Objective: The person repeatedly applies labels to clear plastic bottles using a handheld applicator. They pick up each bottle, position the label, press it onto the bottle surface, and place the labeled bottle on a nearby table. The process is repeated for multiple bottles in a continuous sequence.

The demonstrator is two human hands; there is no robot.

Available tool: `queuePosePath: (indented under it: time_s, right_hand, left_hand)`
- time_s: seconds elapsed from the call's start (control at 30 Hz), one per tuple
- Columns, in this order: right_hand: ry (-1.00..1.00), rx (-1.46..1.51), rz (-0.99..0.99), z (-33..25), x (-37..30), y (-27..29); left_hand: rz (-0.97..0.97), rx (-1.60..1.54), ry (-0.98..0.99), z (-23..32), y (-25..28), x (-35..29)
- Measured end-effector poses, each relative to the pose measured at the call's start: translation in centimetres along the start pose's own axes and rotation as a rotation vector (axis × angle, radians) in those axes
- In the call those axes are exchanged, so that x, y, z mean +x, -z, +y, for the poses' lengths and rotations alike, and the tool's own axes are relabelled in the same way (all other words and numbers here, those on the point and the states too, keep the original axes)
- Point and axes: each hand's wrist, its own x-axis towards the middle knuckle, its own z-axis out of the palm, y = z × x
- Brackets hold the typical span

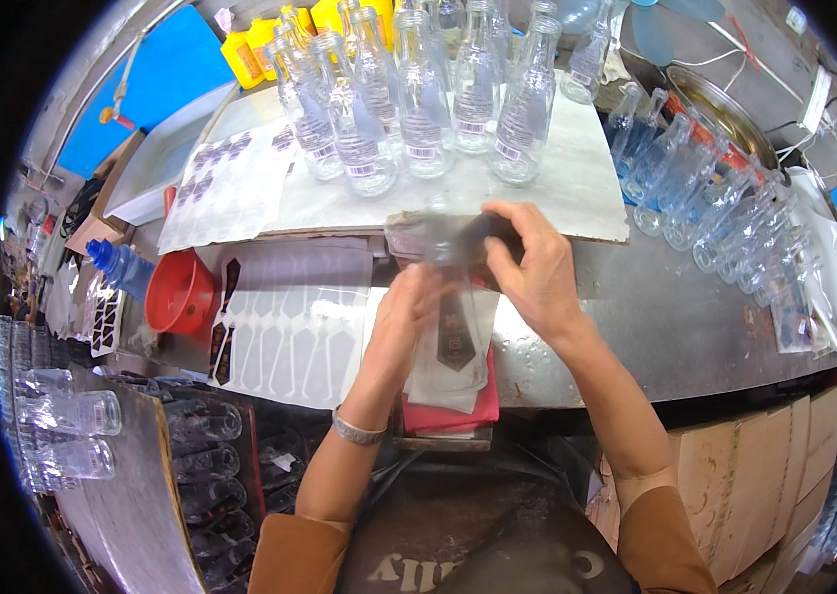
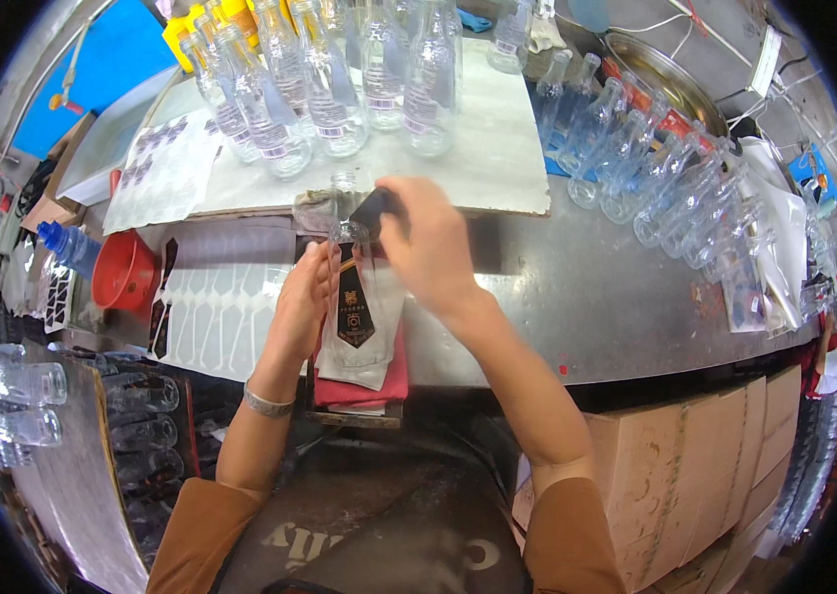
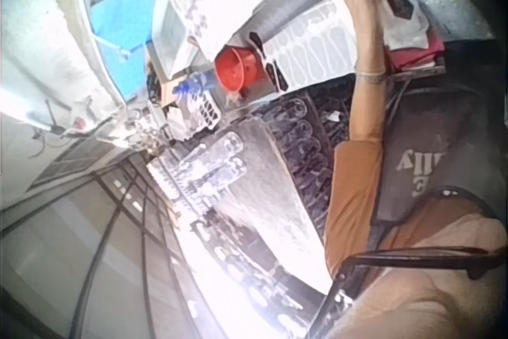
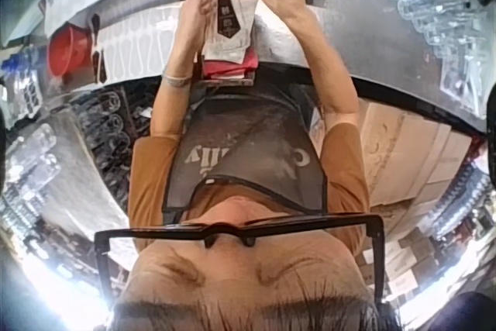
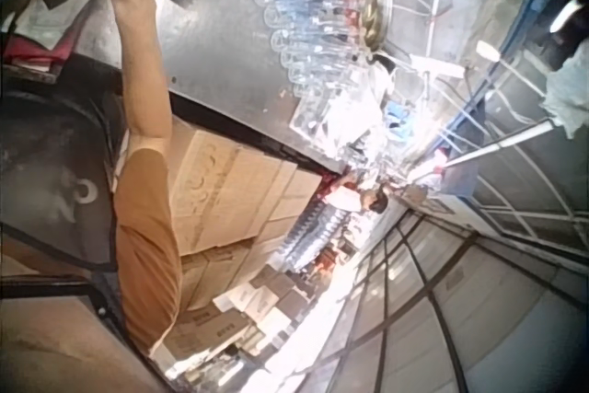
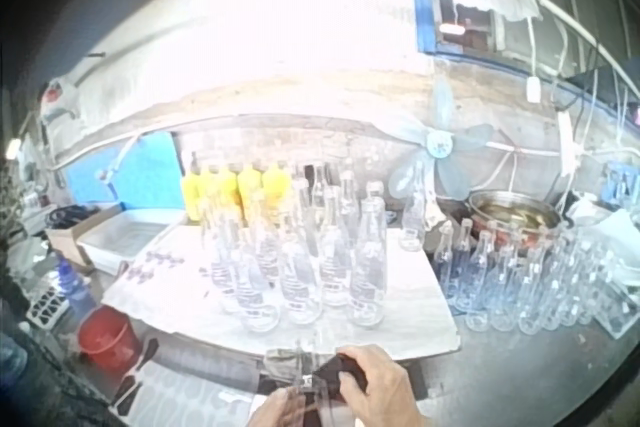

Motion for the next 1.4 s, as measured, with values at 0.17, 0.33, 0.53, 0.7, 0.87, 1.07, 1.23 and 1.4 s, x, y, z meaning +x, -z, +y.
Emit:
queuePosePath:
  time_s: [0.17,0.33,0.53,0.7,0.87,1.07,1.23,1.4]
  right_hand:
    - [0.162,-0.017,-0.232,-1.2,0.6,0.3]
    - [0.09,-0.044,-0.157,-1.5,1.4,0.1]
    - [0.437,-0.354,-0.098,-2.4,2.9,-0.2]
    - [0.572,-0.257,-0.596,-5.6,-3.4,-0.5]
    - [0.384,-0.233,-0.415,-4.3,-1.4,-1.2]
    - [0.481,-0.15,-0.426,-3.0,-4.6,0.2]
    - [0.307,-0.116,-0.477,-3.7,-4.9,0.7]
    - [0.301,0.01,-0.124,0.0,-1.0,1.1]
  left_hand:
    - [0.094,0.042,-0.007,1.0,2.0,-2.4]
    - [0.076,0.082,-0.036,0.9,2.7,-3.7]
    - [0.054,0.114,-0.085,0.7,2.4,-4.6]
    - [0.071,0.119,-0.092,0.3,3.4,-5.5]
    - [0.05,0.169,-0.087,0.9,2.9,-5.7]
    - [0.072,0.224,-0.088,0.1,3.9,-6.6]
    - [0.05,0.245,-0.106,0.0,3.7,-6.9]
    - [-0.186,0.504,-0.226,0.4,2.4,-7.6]
